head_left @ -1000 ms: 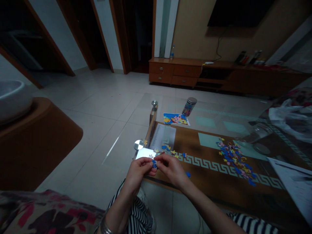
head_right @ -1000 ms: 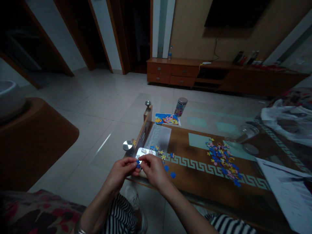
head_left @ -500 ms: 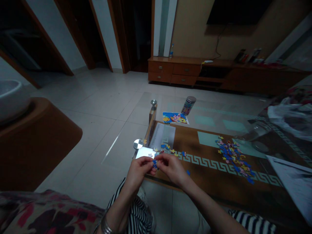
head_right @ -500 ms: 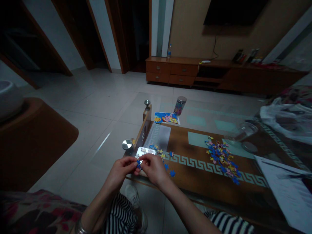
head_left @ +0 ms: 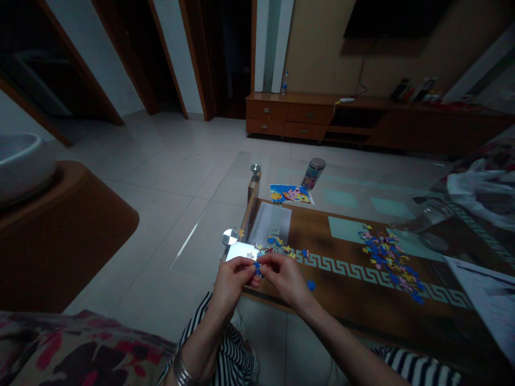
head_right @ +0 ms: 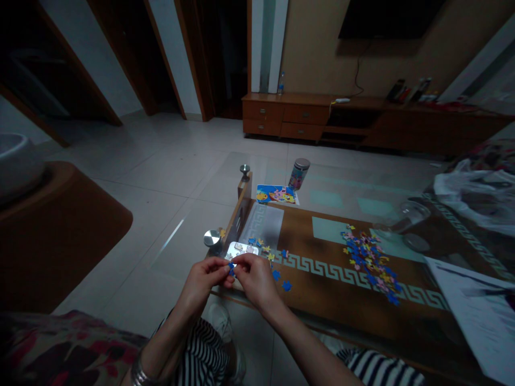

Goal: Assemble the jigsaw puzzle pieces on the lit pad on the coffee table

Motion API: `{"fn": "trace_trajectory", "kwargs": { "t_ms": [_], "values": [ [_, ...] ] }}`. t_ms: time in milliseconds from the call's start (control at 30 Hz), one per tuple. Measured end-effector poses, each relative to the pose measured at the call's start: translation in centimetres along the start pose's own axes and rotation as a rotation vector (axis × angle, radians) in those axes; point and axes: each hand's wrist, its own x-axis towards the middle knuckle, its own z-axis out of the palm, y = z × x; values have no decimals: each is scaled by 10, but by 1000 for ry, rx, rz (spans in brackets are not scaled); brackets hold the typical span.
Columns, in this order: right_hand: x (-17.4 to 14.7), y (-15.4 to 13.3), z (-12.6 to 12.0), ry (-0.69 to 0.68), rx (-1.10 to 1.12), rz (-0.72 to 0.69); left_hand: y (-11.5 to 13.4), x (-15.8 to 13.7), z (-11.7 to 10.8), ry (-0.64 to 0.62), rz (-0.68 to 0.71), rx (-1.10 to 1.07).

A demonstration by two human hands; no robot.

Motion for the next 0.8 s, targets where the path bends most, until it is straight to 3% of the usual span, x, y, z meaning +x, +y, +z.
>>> {"fn": "trace_trajectory", "kwargs": {
  "t_ms": [300, 533, 800],
  "values": [
    [0, -3, 0, -11, -3, 10, 1, 0, 0, 21, -7, -19],
    [9, -11, -20, -218, 96, 62, -1, -1, 3, 27, 7, -36],
    [7, -12, -18, -127, -31, -35, -2, -2, 7, 49, 44, -17]
  ]
}}
